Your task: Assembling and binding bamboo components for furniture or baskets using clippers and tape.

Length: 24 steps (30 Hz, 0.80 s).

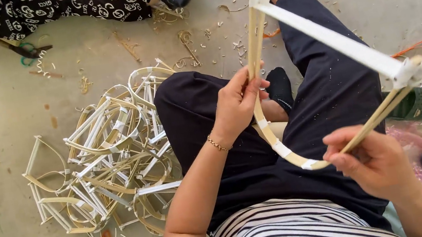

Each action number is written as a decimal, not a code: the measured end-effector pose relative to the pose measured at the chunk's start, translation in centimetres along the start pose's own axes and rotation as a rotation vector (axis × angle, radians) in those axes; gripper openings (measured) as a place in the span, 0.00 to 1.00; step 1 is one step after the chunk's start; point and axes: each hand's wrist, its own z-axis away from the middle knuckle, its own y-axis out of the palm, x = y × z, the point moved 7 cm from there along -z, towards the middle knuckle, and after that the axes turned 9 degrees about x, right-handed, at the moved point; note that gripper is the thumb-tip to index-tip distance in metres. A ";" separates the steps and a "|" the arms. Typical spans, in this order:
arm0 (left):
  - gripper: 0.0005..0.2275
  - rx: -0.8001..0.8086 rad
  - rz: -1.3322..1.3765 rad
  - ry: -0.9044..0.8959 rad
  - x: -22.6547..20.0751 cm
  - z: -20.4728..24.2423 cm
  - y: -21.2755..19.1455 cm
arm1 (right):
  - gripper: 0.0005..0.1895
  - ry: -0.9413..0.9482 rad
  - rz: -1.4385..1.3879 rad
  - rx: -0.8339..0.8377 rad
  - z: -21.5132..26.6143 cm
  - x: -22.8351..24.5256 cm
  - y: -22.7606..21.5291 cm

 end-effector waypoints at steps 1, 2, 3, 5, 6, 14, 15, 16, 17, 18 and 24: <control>0.15 0.026 0.046 -0.030 0.2 0.1 0.3 | 0.17 -0.005 0.050 0.013 0.4 0.2 0.4; 0.15 0.028 0.043 -0.027 0.3 0.5 0.4 | 0.17 -0.009 0.050 0.011 0.6 0.8 0.6; 0.14 0.057 0.124 -0.046 0.7 0.8 0.7 | 0.17 -0.024 0.089 0.029 0.8 1.5 1.0; 0.14 0.093 0.201 -0.062 1.2 1.2 1.2 | 0.17 -0.042 0.130 0.039 1.0 2.6 1.3; 0.14 0.123 0.253 -0.073 1.4 1.3 1.5 | 0.18 -0.031 0.162 0.050 1.0 2.9 1.5; 0.14 0.208 0.346 -0.125 1.6 2.1 2.1 | 0.20 -0.041 0.193 0.091 0.8 4.1 2.5; 0.14 0.211 0.345 -0.129 1.7 2.0 2.1 | 0.20 -0.047 0.181 0.095 0.8 4.1 2.5; 0.14 0.213 0.345 -0.132 1.8 2.0 2.2 | 0.20 -0.053 0.170 0.099 0.8 4.0 2.5; 0.14 0.217 0.344 -0.132 2.0 1.9 2.3 | 0.20 -0.054 0.169 0.095 0.7 4.1 2.6; 0.15 0.217 0.337 -0.130 2.1 1.9 2.3 | 0.20 -0.059 0.150 0.107 0.6 4.1 2.7; 0.15 0.138 0.161 -0.084 0.3 0.9 1.2 | 0.20 -0.061 0.167 0.149 -0.1 4.0 3.1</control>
